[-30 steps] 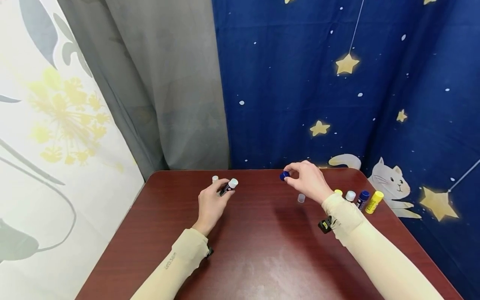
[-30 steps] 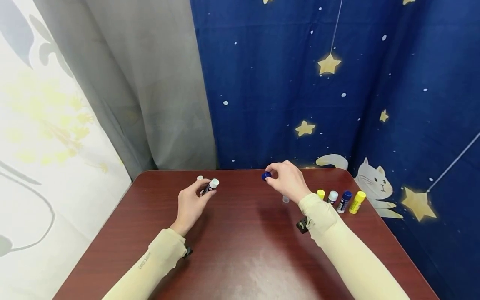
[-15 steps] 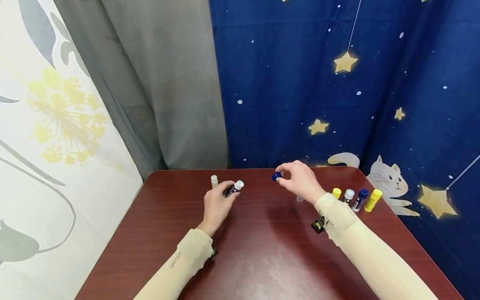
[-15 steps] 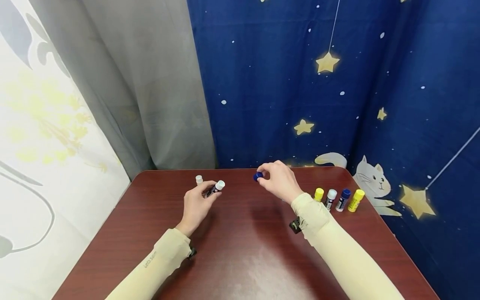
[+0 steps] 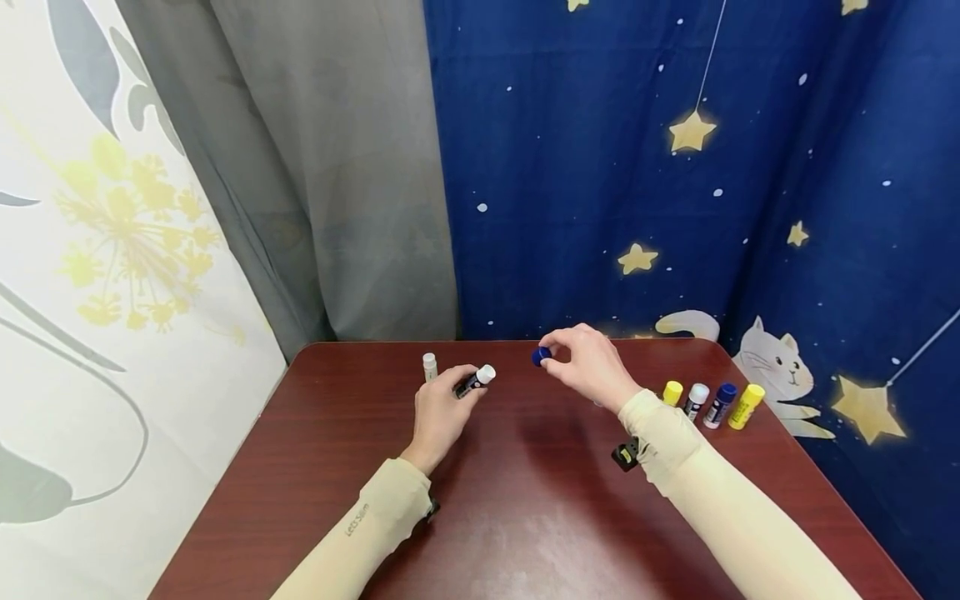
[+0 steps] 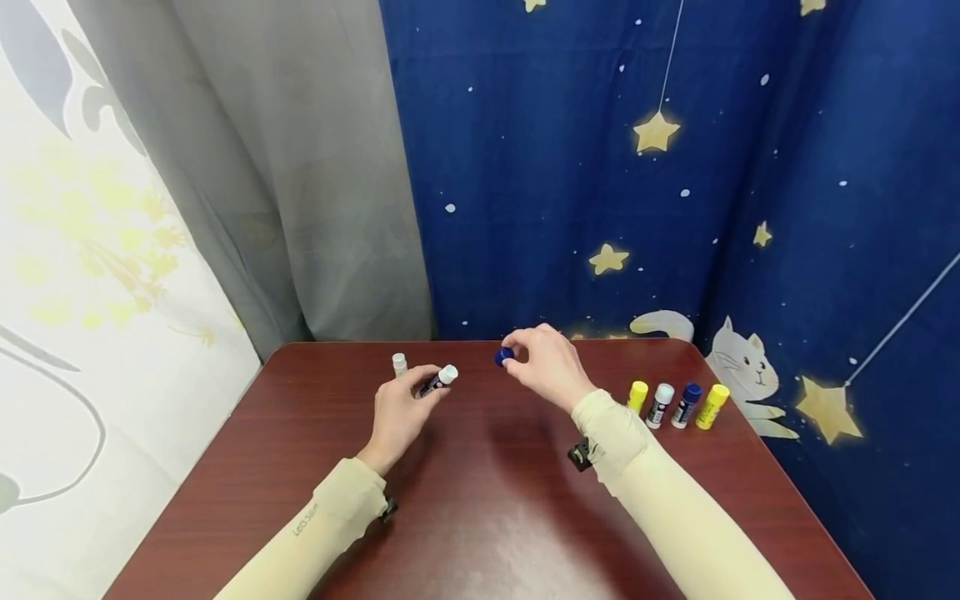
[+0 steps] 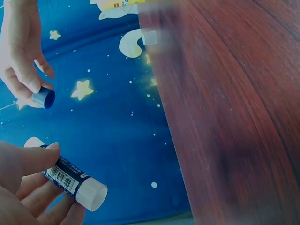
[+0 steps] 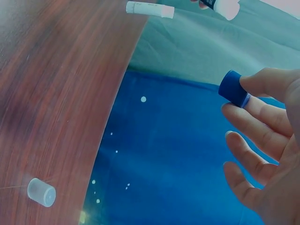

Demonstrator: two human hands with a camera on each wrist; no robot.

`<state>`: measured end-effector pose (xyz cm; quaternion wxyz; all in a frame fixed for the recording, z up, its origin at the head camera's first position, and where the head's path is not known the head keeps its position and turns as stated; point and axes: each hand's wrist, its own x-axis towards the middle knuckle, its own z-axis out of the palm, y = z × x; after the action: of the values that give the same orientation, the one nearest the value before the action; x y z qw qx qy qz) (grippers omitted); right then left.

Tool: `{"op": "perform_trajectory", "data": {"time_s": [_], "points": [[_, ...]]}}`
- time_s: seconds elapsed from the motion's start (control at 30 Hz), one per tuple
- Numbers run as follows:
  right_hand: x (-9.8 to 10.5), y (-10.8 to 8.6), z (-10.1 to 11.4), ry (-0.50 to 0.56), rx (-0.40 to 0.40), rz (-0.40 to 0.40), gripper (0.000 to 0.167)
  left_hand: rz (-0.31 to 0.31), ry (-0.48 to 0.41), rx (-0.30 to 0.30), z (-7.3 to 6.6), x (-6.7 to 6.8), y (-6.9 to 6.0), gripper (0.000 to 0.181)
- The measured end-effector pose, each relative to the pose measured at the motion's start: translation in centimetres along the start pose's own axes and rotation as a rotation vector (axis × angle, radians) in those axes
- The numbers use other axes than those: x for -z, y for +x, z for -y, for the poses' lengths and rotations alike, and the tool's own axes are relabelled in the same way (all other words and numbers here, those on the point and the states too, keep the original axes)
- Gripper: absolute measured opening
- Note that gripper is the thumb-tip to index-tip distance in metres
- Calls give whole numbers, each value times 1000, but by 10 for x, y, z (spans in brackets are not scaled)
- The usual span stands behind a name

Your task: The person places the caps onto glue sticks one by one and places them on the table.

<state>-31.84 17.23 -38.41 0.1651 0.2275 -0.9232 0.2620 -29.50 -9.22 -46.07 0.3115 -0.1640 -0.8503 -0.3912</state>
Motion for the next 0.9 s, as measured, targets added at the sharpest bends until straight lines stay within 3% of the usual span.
{"op": "perform_trajectory", "data": {"time_s": [0.53,0.9], "points": [[-10,5,16,8,61,-9,20,35,-28,7,-10,-12,4,32],[-16,7,21,13,76,-13,22,14,-20,-40,-15,-19,5,32]]}}
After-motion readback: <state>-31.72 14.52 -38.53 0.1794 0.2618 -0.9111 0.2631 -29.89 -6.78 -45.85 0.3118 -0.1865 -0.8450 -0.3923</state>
